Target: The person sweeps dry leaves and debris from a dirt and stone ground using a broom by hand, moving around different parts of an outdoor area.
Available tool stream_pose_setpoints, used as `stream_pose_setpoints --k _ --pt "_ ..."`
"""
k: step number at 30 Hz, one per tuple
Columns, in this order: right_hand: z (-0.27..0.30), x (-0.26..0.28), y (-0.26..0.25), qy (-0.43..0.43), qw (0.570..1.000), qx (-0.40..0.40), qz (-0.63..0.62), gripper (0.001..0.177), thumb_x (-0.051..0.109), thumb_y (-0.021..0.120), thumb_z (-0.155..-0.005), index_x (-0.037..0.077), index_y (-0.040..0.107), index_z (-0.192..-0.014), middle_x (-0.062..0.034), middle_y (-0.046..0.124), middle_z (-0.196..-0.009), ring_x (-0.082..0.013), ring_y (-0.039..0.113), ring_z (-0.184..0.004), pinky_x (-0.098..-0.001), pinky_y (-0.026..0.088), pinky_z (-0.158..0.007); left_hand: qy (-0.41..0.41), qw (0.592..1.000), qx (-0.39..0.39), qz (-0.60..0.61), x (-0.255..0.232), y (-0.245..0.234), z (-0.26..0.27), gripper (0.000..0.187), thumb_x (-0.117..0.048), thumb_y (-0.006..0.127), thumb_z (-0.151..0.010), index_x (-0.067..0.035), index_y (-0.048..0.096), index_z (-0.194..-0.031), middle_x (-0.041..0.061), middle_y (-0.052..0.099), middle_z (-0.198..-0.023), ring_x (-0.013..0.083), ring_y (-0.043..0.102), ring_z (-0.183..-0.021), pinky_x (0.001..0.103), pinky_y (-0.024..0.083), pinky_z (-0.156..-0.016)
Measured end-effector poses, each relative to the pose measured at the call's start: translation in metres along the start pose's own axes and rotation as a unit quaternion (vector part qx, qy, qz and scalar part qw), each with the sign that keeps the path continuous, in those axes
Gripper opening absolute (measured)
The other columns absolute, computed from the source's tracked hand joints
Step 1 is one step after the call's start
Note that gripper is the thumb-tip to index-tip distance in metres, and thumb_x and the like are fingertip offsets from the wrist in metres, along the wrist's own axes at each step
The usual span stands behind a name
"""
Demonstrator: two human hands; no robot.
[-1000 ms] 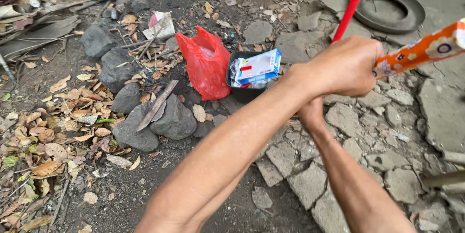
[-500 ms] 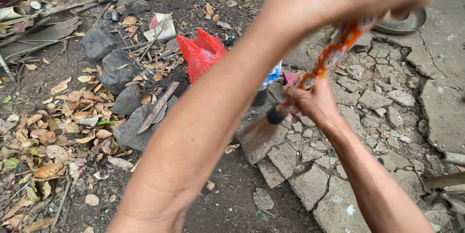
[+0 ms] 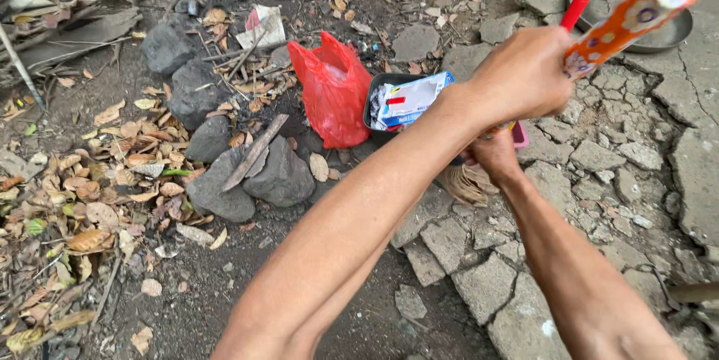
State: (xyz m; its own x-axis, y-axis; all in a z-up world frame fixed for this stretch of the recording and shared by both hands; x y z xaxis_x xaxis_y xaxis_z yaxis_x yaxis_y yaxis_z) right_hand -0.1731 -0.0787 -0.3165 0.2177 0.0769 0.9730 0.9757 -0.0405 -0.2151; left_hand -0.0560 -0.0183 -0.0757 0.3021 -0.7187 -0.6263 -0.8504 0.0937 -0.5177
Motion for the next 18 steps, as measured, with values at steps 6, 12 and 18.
stream_pose_setpoints --k 6,12,18 --pt "0.006 0.012 -0.003 -0.041 0.996 0.069 0.035 0.006 0.003 0.067 -0.091 0.0 0.064 -0.094 -0.005 0.06 -0.07 -0.0142 0.056 -0.056 -0.0316 0.044 -0.046 -0.029 0.999 0.019 -0.039 -0.021 -0.014 -0.004 0.011 -0.007 0.064 -0.07 -0.008 0.074 -0.075 0.016 0.075 -0.07 0.0295 0.077 -0.068 0.041 0.059 -0.068" --pt "0.035 0.104 -0.01 0.022 0.975 0.119 0.185 0.012 0.015 0.073 -0.088 0.005 0.072 -0.094 -0.0052 0.071 -0.075 -0.011 0.062 -0.059 -0.0278 0.048 -0.048 0.032 0.999 -0.037 -0.024 -0.035 -0.054 -0.035 0.015 -0.013 0.071 -0.054 -0.011 0.069 -0.068 0.002 0.071 -0.058 0.0145 0.07 -0.057 0.032 0.061 -0.056" --pt "0.07 0.175 0.016 0.017 0.975 0.108 0.194 0.016 0.018 0.074 -0.089 0.003 0.069 -0.091 -0.0043 0.072 -0.077 -0.0108 0.064 -0.059 -0.0269 0.05 -0.046 -0.028 0.999 0.021 -0.038 -0.035 -0.105 -0.045 0.012 -0.018 0.071 -0.06 -0.01 0.068 -0.068 0.002 0.07 -0.057 0.0142 0.069 -0.052 0.031 0.057 -0.049"
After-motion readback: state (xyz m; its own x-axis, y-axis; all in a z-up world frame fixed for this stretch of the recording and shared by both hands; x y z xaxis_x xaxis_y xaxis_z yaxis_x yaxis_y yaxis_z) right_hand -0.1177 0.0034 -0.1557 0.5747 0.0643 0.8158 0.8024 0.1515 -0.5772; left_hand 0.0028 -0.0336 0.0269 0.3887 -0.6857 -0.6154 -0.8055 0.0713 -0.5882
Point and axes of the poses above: each hand's wrist, its own z-axis away from the middle knuckle, its own y-axis out of the palm, x = y × z, the point moved 3 cm from there along -z, towards the middle knuckle
